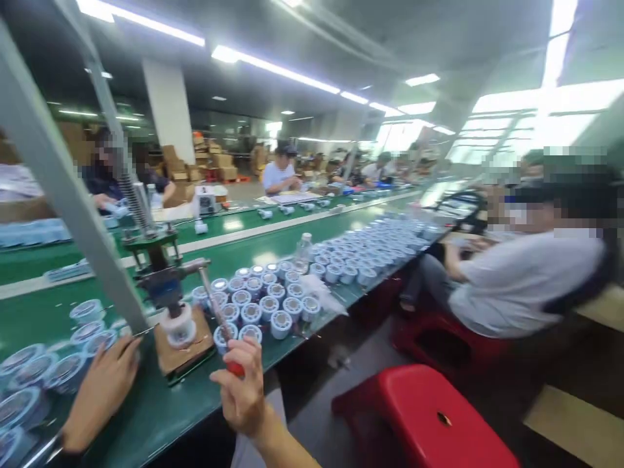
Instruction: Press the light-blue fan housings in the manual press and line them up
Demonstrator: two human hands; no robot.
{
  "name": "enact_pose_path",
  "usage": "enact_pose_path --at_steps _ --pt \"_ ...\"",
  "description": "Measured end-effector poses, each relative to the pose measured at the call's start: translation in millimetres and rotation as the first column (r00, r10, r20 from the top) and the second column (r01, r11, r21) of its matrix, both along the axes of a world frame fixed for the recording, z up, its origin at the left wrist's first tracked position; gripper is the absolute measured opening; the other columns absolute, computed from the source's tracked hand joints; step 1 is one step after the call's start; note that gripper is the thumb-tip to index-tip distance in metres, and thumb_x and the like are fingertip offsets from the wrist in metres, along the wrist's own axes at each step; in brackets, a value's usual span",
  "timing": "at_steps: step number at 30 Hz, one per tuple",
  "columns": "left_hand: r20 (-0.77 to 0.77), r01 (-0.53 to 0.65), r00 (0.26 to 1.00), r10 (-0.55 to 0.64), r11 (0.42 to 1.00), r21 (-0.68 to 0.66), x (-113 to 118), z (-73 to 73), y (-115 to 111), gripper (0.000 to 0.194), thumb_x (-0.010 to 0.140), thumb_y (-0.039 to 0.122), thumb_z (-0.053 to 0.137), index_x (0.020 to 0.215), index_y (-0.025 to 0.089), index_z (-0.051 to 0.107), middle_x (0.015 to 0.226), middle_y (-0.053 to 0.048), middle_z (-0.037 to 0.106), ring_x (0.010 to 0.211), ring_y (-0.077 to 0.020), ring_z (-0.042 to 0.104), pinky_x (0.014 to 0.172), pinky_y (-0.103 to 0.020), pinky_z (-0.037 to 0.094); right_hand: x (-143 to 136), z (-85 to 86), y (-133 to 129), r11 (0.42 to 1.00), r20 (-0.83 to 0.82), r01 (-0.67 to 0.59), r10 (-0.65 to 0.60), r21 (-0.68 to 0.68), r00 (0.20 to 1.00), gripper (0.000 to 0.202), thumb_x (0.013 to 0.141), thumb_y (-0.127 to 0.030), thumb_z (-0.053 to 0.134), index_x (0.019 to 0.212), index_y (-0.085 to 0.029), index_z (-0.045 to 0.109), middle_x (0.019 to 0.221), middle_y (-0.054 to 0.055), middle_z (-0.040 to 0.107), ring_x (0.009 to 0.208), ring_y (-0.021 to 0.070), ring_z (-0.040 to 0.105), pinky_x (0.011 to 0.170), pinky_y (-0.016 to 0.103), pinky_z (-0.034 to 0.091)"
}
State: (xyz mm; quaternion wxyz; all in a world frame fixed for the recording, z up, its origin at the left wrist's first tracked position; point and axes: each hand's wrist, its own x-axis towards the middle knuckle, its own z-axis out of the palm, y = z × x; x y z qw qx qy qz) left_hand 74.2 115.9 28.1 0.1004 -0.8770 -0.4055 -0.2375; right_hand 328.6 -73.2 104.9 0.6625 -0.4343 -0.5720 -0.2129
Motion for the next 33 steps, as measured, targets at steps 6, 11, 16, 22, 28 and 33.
enact_pose_path --at_steps 6,11,16,22,28,33 --pt "-0.087 0.003 0.996 0.007 0.993 0.117 -42.6 -22.3 -34.6 0.048 0.09 0.027 0.029 0.102 0.009 0.072 0.12 -0.023 0.064 0.114 -0.0385 0.058 0.106 -0.062 0.035 27.5 142.3 64.8 1.0 0.299 -0.019 0.018 0.002 0.954 0.024 0.095 -0.015 0.043 0.108 -0.02 0.062 0.11 0.006 0.06 0.114 0.0131 0.056 0.101 0.031 0.051" --pt "-0.123 -0.118 0.983 0.136 0.982 0.146 -68.4 -26.2 -65.1 0.049 0.086 0.02 0.029 0.108 0.01 0.073 0.13 -0.019 0.062 0.134 -0.035 0.045 0.116 -0.059 0.024 27.7 230.0 169.1 0.97 0.252 0.005 0.058 -0.241 0.966 0.041 0.093 -0.009 0.055 0.133 -0.008 0.05 0.137 0.003 0.05 0.132 0.0038 0.042 0.114 0.019 0.035" --pt "-0.176 -0.218 0.957 0.231 0.972 0.091 -70.0 -10.6 -93.3 0.048 0.086 0.006 0.033 0.112 0.013 0.072 0.134 -0.017 0.06 0.132 -0.0336 0.049 0.111 -0.056 0.036 -14.3 101.4 160.3 0.98 -0.069 -0.19 0.185 -0.065 0.98 0.048 0.1 -0.029 0.038 0.144 -0.009 0.035 0.142 0.011 0.046 0.124 0.0035 0.05 0.104 0.02 0.044" --pt "-0.134 -0.316 0.94 0.314 0.949 0.007 -70.3 -0.2 -103.7 0.052 0.086 0.001 0.036 0.13 0.016 0.059 0.143 -0.012 0.054 0.14 -0.0301 0.041 0.115 -0.055 0.032 -61.0 -80.5 135.0 0.804 -0.449 -0.34 0.102 -0.488 0.888 0.088 0.076 -0.045 0.064 0.149 -0.011 0.028 0.137 0.019 0.051 0.124 0.0277 0.055 0.105 0.045 0.045" --pt "-0.193 -0.328 0.935 0.299 0.934 -0.139 -39.7 42.3 -45.4 0.052 0.093 0.017 0.044 0.145 0.019 0.042 0.149 -0.012 0.045 0.143 -0.0291 0.035 0.118 -0.051 0.028 -76.2 -94.3 145.1 0.854 -0.469 -0.223 -0.028 -0.47 0.883 0.082 0.081 -0.053 0.06 0.147 -0.013 0.033 0.136 0.019 0.051 0.122 0.029 0.056 0.103 0.043 0.046" --pt "-0.332 -0.421 0.883 0.331 0.871 -0.252 -19.9 55.7 35.1 0.062 0.089 0.051 0.058 0.142 0.023 0.047 0.153 -0.016 0.038 0.142 -0.041 0.031 0.111 -0.064 0.029 -111.4 -104.3 110.7 0.881 -0.144 -0.13 0.071 -0.455 0.987 0.057 0.089 -0.035 0.056 0.141 -0.014 0.043 0.128 0.018 0.051 0.119 0.0277 0.055 0.102 0.044 0.047"
